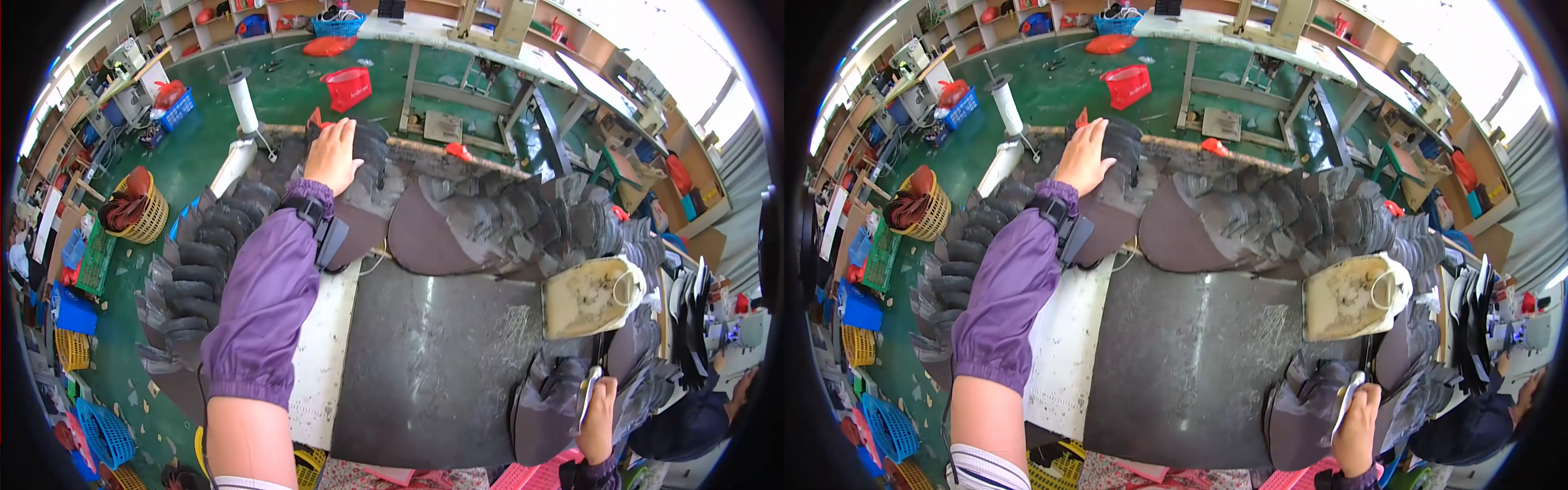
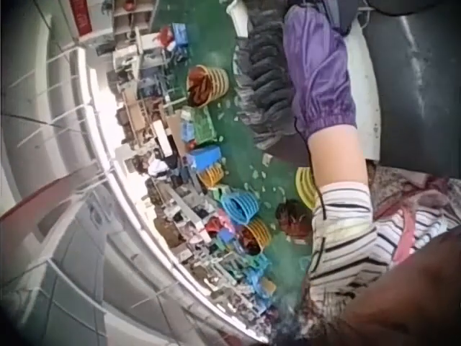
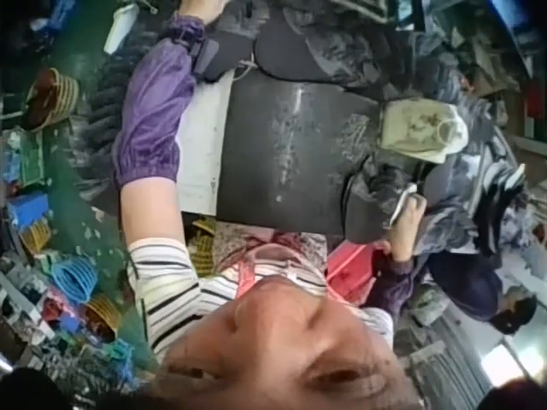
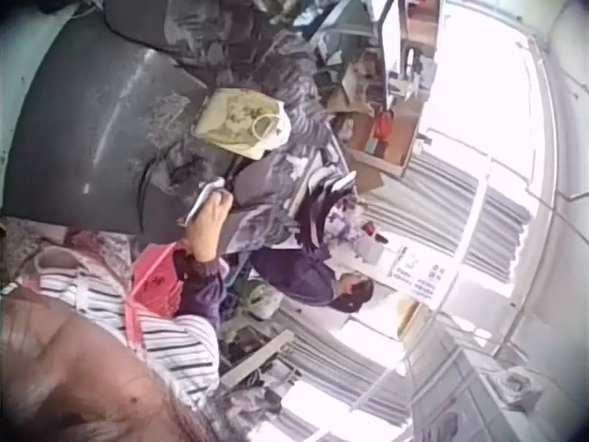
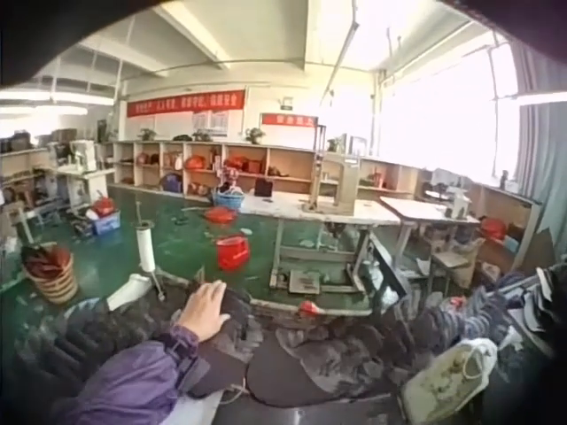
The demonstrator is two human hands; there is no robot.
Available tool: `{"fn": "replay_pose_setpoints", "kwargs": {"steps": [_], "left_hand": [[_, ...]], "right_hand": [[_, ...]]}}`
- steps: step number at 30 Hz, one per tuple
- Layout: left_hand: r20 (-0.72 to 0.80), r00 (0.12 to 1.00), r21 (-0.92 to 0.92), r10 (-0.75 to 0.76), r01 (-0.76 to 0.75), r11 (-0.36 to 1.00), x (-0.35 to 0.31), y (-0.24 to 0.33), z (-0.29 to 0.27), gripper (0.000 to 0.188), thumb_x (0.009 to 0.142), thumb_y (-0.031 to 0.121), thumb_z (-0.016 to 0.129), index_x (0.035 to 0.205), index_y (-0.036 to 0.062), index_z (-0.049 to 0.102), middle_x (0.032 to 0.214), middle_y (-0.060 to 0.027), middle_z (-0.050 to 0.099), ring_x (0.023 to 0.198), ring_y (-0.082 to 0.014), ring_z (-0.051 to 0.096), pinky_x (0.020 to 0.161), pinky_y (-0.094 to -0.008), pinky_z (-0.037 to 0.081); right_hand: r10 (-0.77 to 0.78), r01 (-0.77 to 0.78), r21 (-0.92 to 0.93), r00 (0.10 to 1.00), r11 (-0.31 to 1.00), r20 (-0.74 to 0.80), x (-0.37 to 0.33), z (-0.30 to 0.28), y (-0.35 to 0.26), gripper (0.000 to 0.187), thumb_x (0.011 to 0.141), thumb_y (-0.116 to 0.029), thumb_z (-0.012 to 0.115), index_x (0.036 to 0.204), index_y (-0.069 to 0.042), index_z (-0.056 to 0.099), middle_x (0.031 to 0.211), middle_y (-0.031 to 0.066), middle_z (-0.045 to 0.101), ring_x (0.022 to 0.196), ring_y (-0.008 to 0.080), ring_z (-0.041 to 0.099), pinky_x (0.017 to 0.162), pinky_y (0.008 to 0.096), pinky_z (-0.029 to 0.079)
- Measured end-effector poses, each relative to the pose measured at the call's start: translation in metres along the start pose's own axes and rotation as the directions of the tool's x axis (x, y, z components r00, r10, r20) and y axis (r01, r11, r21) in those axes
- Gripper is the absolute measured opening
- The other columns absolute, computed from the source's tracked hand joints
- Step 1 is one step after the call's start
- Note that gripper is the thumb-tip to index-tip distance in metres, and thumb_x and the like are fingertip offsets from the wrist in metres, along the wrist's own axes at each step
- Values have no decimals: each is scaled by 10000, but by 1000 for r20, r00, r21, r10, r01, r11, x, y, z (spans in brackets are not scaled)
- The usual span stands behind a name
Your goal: The person hammers the edges of shoe components on a stone block, occasionally applying adhesive to the pieces before stacking them aside and picking up new ones.
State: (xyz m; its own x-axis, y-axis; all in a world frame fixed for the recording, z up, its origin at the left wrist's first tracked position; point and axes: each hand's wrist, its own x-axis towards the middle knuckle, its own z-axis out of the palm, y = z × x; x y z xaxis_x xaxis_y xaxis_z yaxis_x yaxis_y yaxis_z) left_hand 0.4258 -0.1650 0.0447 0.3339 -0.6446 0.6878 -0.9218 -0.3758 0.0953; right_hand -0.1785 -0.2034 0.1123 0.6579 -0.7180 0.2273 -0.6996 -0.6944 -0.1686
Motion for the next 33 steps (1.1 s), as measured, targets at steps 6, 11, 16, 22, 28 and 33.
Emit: {"fn": "replay_pose_setpoints", "kwargs": {"steps": [6,11,16,22,28,33], "left_hand": [[486,872,130,-53,-13,991,60,5,-24,572,640,218,852,1128,68,595,1244,-99,579,1167,-306,515,931,-399,454],[423,891,-67,163,-148,987,46,1,-68,382,650,133,824,970,47,635,1027,-124,669,1004,-311,600,858,-400,478],[486,844,-292,226,-86,952,32,15,-146,350,679,83,783,981,35,614,905,-162,673,884,-345,633,794,-403,493],[347,871,-355,349,-222,908,38,72,-284,342,723,55,716,1049,27,617,846,-213,673,783,-385,659,712,-407,528],[538,732,-643,418,35,765,3,114,-297,409,693,84,745,1070,-21,624,870,-201,686,792,-285,690,755,-349,533],[755,434,-651,491,586,482,-69,157,-242,598,722,169,817,1208,-53,547,1035,-119,669,950,-158,611,867,-300,489]], "right_hand": [[151,-219,404,969,888,195,-7,-16,-15,262,824,56,511,1085,56,504,1044,220,467,940,382,500,836,401,424],[81,-96,263,994,960,69,-4,-20,-31,244,755,39,575,984,64,497,972,191,451,871,360,499,755,361,426],[39,-57,358,998,932,58,0,-19,-48,242,757,2,626,960,55,506,953,177,456,857,341,509,730,353,432],[-72,-35,546,982,837,173,1,-39,-89,254,750,120,617,975,40,530,900,193,550,777,378,589,692,393,486],[65,-393,885,918,250,390,6,-36,-144,292,831,65,658,1087,31,524,898,100,665,667,121,638,561,205,526],[-420,369,680,902,633,-98,34,-10,-165,433,744,-17,785,1090,33,531,976,143,634,748,253,640,654,337,514]]}}
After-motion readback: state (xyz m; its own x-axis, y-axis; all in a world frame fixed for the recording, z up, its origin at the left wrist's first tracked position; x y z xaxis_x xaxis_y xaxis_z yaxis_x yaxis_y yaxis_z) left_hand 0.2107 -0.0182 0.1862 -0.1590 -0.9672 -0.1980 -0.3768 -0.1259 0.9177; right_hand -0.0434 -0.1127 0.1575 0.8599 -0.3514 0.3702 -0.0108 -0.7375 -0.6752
